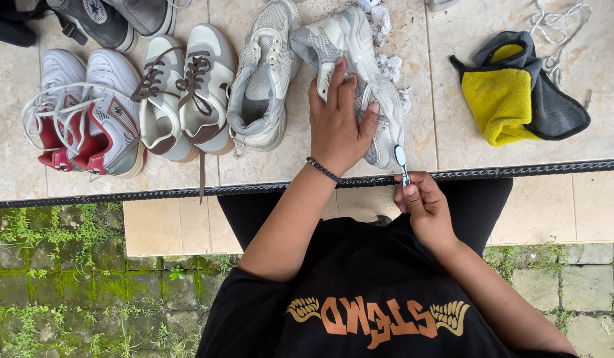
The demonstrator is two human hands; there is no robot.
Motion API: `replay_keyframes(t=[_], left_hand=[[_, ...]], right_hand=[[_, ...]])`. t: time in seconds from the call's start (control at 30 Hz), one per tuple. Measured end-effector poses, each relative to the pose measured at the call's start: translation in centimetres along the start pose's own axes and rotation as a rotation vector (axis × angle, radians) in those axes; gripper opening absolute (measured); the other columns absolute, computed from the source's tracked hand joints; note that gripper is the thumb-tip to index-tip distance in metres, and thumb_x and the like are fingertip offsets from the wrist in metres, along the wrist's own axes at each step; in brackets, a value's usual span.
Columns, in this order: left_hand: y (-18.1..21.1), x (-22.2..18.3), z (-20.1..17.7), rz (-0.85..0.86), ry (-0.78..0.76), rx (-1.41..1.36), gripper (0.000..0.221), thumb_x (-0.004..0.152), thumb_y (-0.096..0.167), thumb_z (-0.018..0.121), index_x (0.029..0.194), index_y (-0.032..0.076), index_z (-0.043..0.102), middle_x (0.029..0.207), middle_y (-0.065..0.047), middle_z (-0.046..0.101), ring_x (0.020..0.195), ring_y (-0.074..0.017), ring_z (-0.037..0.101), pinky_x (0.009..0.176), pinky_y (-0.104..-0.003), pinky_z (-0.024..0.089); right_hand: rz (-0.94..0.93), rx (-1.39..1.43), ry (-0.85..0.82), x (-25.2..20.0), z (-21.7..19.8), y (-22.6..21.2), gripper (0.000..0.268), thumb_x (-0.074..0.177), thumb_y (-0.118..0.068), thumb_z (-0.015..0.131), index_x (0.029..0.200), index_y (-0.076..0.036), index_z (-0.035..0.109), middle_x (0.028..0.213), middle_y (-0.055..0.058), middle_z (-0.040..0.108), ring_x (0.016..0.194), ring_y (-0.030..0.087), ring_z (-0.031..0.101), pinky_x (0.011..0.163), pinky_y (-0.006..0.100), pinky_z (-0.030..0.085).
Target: Cleaning a white sneaker using a toothbrush and tissues
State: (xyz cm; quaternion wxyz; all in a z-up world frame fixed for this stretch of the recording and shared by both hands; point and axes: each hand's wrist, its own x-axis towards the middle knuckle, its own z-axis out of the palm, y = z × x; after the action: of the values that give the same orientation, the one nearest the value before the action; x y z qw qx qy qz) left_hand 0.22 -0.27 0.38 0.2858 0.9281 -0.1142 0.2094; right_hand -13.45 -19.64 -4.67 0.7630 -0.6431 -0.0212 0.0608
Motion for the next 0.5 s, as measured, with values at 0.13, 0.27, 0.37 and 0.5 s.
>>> replay_keyframes(t=[0.13,0.27,0.37,0.5], left_hand=[[-0.2,-0.1,0.0,-0.006,-0.029,-0.025,0.054,0.101,0.044,0.043,0.128,-0.002,0.054,0.158,-0.018,0.033,0.149,-0.0388,0.032,0.127,-0.059,0.020],[-0.4,-0.4,0.3,-0.024,-0.031,-0.019,0.054,0.101,0.045,0.044,0.131,0.000,0.053,0.160,-0.014,0.030,0.149,-0.0435,0.029,0.127,-0.060,0.021],[-0.2,-0.1,-0.1,0.010,-0.024,-0.017,0.054,0.102,0.043,0.042,0.128,-0.003,0.053,0.157,-0.020,0.033,0.149,-0.0380,0.031,0.127,-0.060,0.019],[-0.1,0.0,-0.1,0.013,-0.013,-0.025,0.054,0.101,0.042,0.043,0.127,-0.004,0.054,0.157,-0.020,0.035,0.150,-0.0348,0.032,0.127,-0.060,0.019]], right_hand=[[0.024,-0.184,-0.002,-2.0,-0.2,1.1,0.028,0.109,-0.029,0.048,0.119,-0.005,0.058,0.084,0.003,0.059,0.064,0.011,0.049,0.065,0.024,0.046],[-0.002,-0.162,0.020,-1.2,0.3,0.9,0.027,0.110,-0.030,0.047,0.118,-0.006,0.057,0.083,0.003,0.057,0.065,0.011,0.050,0.063,0.024,0.046],[-0.008,-0.035,0.033,1.1,1.0,-0.7,0.026,0.110,-0.029,0.049,0.116,-0.005,0.055,0.082,0.005,0.057,0.061,0.011,0.046,0.061,0.024,0.042],[0.024,0.004,0.044,1.1,0.8,-0.6,0.025,0.110,-0.031,0.049,0.117,-0.008,0.054,0.082,0.006,0.054,0.060,0.012,0.045,0.056,0.024,0.042]])
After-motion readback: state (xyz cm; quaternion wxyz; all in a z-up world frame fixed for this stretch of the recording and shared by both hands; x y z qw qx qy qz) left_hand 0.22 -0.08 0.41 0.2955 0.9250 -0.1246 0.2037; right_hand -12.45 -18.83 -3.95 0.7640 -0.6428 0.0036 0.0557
